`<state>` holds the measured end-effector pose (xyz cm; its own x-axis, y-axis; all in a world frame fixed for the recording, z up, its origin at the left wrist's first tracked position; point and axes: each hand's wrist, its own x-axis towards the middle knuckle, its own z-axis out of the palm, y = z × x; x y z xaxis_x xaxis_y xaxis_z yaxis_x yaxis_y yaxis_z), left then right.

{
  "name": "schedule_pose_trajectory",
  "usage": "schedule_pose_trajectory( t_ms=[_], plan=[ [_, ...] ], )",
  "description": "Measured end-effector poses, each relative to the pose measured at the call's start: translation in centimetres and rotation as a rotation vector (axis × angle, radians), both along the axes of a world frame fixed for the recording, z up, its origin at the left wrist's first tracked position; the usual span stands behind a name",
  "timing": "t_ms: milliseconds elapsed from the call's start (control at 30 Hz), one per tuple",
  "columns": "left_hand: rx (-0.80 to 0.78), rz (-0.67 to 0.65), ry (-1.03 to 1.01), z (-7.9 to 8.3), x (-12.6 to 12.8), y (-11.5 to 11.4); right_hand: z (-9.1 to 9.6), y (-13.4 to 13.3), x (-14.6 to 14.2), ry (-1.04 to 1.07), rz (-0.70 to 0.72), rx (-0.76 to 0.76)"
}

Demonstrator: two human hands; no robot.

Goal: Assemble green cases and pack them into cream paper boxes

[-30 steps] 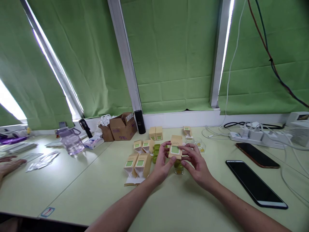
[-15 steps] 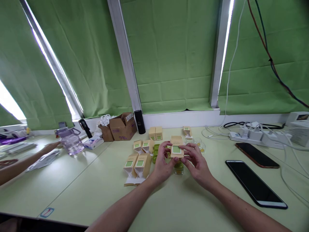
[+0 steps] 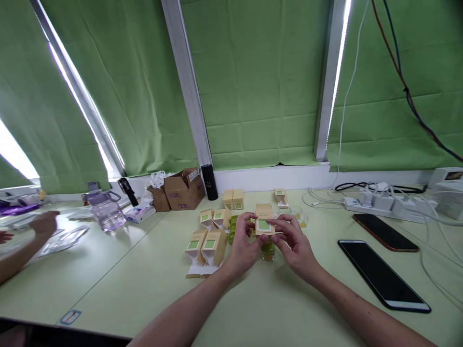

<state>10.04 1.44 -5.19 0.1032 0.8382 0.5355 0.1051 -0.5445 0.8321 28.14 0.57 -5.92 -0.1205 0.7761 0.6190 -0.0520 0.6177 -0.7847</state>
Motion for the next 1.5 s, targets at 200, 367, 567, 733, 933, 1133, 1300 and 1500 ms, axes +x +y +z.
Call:
schedule_pose_trajectory(
  t_ms=[200, 367, 567, 733, 933, 1133, 1300, 1500],
  plan=[
    [-0.006, 0.016, 0.007, 0.14, 0.06, -0.15, -0.06, -0.01, -0.05, -0.005, -0.007, -0.003],
    [-0.012, 0.012, 0.013, -0.03, -0.02, -0.03, -0.02, 0.08, 0.0, -0.012, -0.005, 0.005],
    [-0.01, 0.015, -0.001, -0.1, -0.02, 0.04, -0.05, 0.1, -0.02, -0.014, -0.008, 0.007],
    [-0.012, 0.021, 0.009, -0.04, 0.0, -0.05, -0.05, 0.04, -0.01, -0.009, 0.001, 0.001],
    [-0.017, 0.02, -0.018, -0.12, -0.01, -0.01, -0.12, 0.11, 0.02, -0.007, -0.02, -0.003],
    [-0.029, 0.014, -0.02, -0.24, -0.07, 0.12, -0.27, 0.18, 0.0, -0.018, -0.013, -0.003],
    [-0.016, 0.016, -0.019, -0.23, -0.03, 0.11, -0.32, 0.26, 0.01, -0.003, 0.002, -0.004],
    [-0.01, 0.039, -0.003, -0.08, 0.05, -0.04, -0.5, 0.39, 0.04, -0.005, -0.001, -0.004]
  ],
)
